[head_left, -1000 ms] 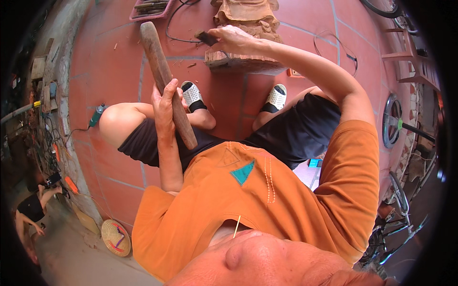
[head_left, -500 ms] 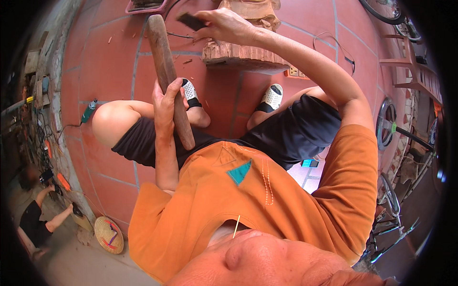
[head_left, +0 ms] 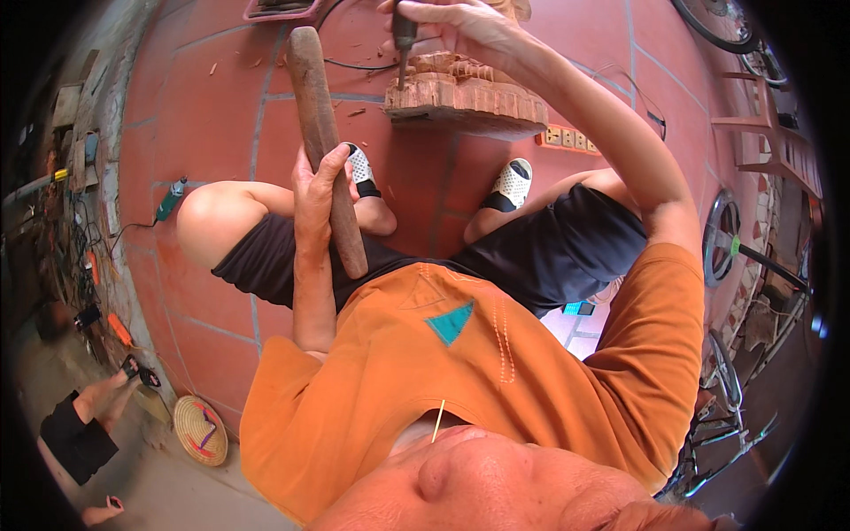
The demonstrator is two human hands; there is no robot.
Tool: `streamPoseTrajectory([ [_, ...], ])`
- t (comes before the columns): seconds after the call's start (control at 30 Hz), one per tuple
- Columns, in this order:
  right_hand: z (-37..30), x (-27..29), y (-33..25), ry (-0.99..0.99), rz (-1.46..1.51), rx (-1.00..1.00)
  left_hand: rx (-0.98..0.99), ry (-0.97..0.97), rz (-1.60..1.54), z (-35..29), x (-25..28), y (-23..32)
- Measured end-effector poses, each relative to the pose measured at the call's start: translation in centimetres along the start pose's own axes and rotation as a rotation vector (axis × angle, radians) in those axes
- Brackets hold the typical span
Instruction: The person sits on the floor and carves a wooden statue using a chisel and a wooden mallet. They repeatedly strike the chisel to shape the wood, focusing on the lower section of the statue.
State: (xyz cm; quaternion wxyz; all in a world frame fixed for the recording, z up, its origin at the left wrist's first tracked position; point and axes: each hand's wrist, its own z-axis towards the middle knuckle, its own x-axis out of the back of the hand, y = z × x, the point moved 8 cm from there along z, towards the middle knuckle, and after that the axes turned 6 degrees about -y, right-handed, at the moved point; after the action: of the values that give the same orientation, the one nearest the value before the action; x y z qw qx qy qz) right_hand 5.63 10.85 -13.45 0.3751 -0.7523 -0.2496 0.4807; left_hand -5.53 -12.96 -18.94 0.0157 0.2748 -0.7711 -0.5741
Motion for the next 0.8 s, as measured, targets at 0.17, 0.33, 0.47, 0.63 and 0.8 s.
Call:
streamPoseTrajectory([
  [0.17,-0.9,-1.6,-0.6,-0.208,0.190,0.064,-0.004,0.014,-0.004,0.0,-0.2,0.2],
  [0.33,-1.8,-4.1,-0.5,-0.377,0.269,0.071,0.001,-0.008,-0.023,0.0,-0.7,0.1],
  [0.47,-2.5,-4.9,-1.0,-0.397,0.266,0.084,0.015,-0.024,-0.013,0.1,-1.0,-0.2],
  [0.63,-2.4,-4.8,-1.1,-0.381,0.291,0.081,0.028,-0.020,0.005,0.3,-1.0,-0.5],
  [0.8,-1.6,-3.6,-0.4,-0.184,-0.003,0.126,0.015,-0.021,0.028,0.1,-1.2,-0.3],
])
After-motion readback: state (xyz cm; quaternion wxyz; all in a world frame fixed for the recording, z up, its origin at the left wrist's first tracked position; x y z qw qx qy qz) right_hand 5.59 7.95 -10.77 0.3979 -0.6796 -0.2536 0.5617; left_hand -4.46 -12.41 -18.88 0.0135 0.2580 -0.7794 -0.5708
